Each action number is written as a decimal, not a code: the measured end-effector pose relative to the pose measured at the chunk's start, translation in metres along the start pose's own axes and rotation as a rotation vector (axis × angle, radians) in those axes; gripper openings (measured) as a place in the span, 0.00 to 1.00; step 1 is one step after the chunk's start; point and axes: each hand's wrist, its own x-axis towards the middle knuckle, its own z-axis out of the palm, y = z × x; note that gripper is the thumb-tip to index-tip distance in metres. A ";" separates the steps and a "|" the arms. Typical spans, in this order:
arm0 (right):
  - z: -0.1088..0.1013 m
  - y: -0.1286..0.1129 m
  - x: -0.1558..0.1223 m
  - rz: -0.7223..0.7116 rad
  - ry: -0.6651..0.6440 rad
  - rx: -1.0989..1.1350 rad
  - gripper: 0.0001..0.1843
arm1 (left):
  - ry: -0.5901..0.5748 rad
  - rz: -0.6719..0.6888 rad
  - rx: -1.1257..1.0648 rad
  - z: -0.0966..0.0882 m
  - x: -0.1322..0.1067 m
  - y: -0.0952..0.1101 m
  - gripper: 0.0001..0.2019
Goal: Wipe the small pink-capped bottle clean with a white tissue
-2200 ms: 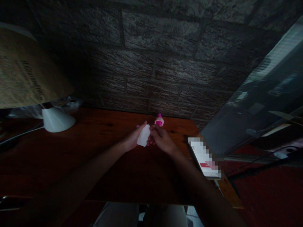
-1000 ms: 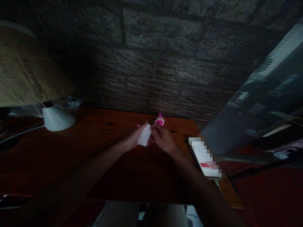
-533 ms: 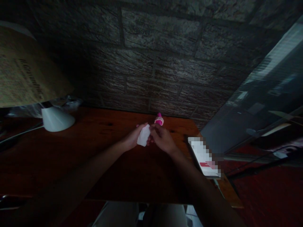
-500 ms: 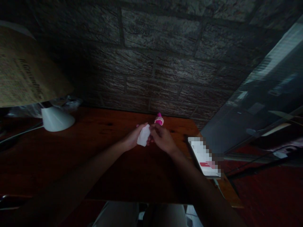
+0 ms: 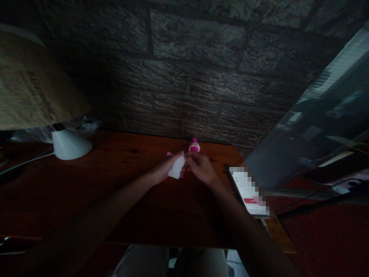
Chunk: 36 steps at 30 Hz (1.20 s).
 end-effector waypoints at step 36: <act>0.004 -0.014 -0.005 -0.030 0.023 -0.164 0.12 | 0.041 0.003 0.015 -0.001 0.001 -0.002 0.25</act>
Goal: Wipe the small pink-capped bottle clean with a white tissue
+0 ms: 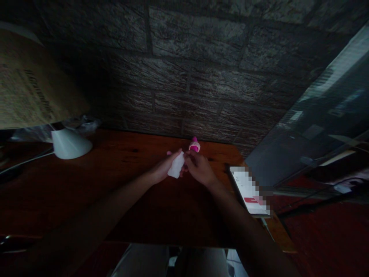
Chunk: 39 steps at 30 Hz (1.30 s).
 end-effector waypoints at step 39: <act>-0.006 -0.007 -0.003 -0.074 -0.062 -0.183 0.13 | 0.035 0.044 0.260 0.003 -0.005 0.002 0.29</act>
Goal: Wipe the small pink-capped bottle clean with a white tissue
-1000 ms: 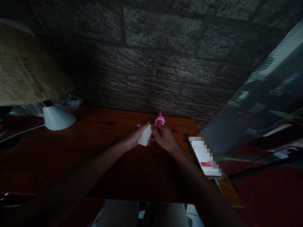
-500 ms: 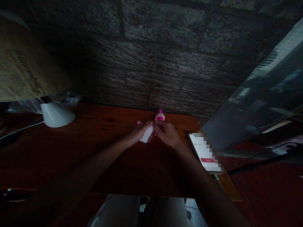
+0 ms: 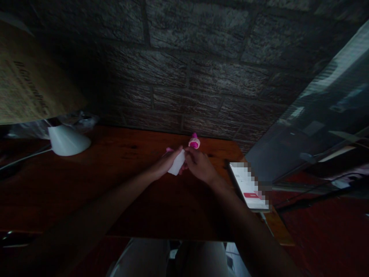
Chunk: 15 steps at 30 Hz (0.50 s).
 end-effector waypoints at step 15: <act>0.000 -0.001 -0.001 0.023 0.124 0.007 0.16 | 0.002 -0.017 -0.078 -0.003 0.004 -0.005 0.28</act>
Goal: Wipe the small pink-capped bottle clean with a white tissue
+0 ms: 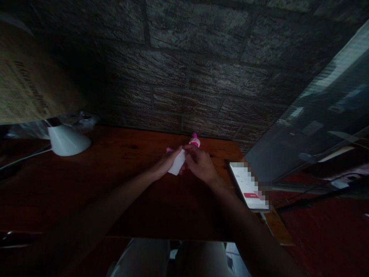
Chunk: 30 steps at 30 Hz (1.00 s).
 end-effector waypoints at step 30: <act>0.005 -0.003 -0.001 -0.049 -0.014 0.066 0.15 | 0.085 -0.084 -0.370 0.003 0.003 0.006 0.22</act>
